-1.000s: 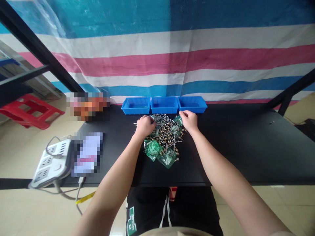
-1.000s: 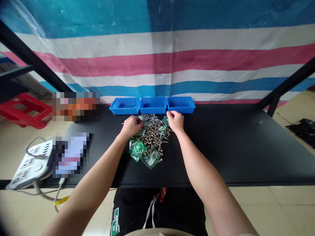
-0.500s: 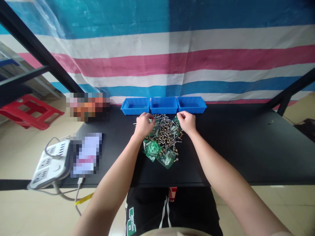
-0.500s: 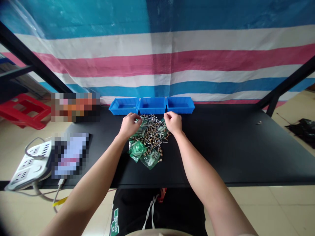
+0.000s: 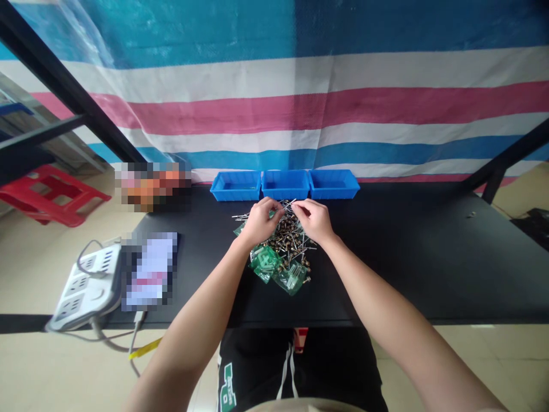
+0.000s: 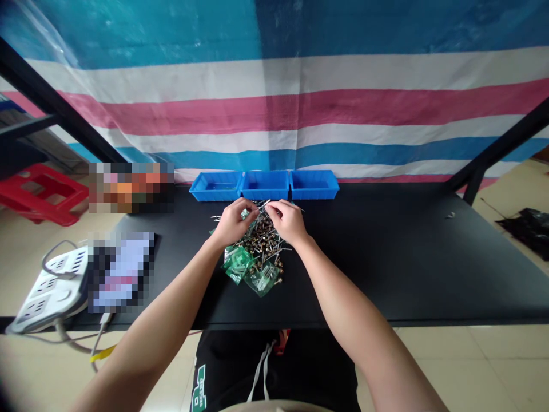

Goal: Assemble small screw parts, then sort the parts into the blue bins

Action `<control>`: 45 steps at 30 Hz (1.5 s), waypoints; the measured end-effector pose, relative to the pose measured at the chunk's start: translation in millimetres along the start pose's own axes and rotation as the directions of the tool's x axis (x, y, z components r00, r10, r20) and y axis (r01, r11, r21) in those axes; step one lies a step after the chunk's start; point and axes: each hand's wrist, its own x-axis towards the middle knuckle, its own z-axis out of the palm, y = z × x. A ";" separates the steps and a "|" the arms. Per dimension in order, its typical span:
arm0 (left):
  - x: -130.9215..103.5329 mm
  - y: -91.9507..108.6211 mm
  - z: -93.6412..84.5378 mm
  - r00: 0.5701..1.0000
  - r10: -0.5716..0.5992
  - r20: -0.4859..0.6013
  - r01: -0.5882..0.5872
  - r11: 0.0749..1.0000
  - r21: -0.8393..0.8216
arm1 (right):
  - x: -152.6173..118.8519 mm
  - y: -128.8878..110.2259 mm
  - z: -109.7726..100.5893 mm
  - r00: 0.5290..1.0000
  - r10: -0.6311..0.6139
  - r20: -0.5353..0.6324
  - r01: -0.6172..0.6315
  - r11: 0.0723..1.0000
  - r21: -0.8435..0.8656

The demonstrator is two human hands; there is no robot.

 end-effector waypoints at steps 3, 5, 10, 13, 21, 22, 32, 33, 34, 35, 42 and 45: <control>-0.9 1.1 2.1 0.999 0.024 0.043 -0.024 1.000 -0.007 | -0.2 -1.3 1.9 0.999 0.034 -0.022 -0.033 0.999 0.020; -1.3 1.8 3.2 0.997 0.040 0.063 -0.039 0.999 -0.010 | -0.1 -3.0 2.7 0.998 0.053 -0.025 -0.052 0.997 0.052; -1.0 2.9 1.4 0.992 0.059 0.108 -0.061 0.998 0.019 | -1.1 -7.3 3.9 0.998 0.051 0.026 -0.053 0.997 0.060; -1.2 4.3 -2.6 0.997 0.063 0.054 -0.062 0.998 -0.010 | -3.2 -7.9 4.2 0.997 0.013 0.076 -0.013 1.000 0.005; -2.7 13.5 -7.3 0.988 0.154 0.015 -0.151 0.981 -0.121 | -6.1 -5.7 3.9 0.989 -0.099 0.108 0.118 0.976 -0.186; -2.7 14.0 -6.7 0.987 0.160 0.013 -0.157 0.980 -0.119 | -6.0 -5.5 4.0 0.988 -0.108 0.107 0.129 0.968 -0.216; -1.2 11.3 -5.3 0.991 0.057 -0.117 -0.070 0.992 -0.103 | -3.3 -6.8 1.3 0.982 -0.169 0.089 0.184 0.959 -0.214; -1.1 10.9 -5.5 0.991 0.031 -0.130 -0.046 0.993 -0.112 | -3.1 -6.0 1.0 0.981 -0.169 0.092 0.184 0.966 -0.184; -1.1 10.4 -5.8 0.990 0.007 -0.138 -0.024 0.992 -0.121 | -3.0 -4.8 0.8 0.981 -0.168 0.094 0.181 0.971 -0.157; -1.1 9.8 -5.9 0.989 -0.014 -0.144 -0.005 0.991 -0.132 | -3.1 -3.4 0.9 0.982 -0.165 0.097 0.177 0.975 -0.136; -1.0 6.7 -4.2 0.983 -0.092 -0.159 0.063 0.982 -0.177 | -2.5 -0.5 0.8 0.985 -0.104 0.139 0.114 0.991 -0.069; 0.1 5.2 -5.0 0.982 -0.106 -0.159 0.080 0.983 -0.164 | -0.9 -1.1 -0.7 0.993 -0.005 0.116 0.012 0.998 -0.061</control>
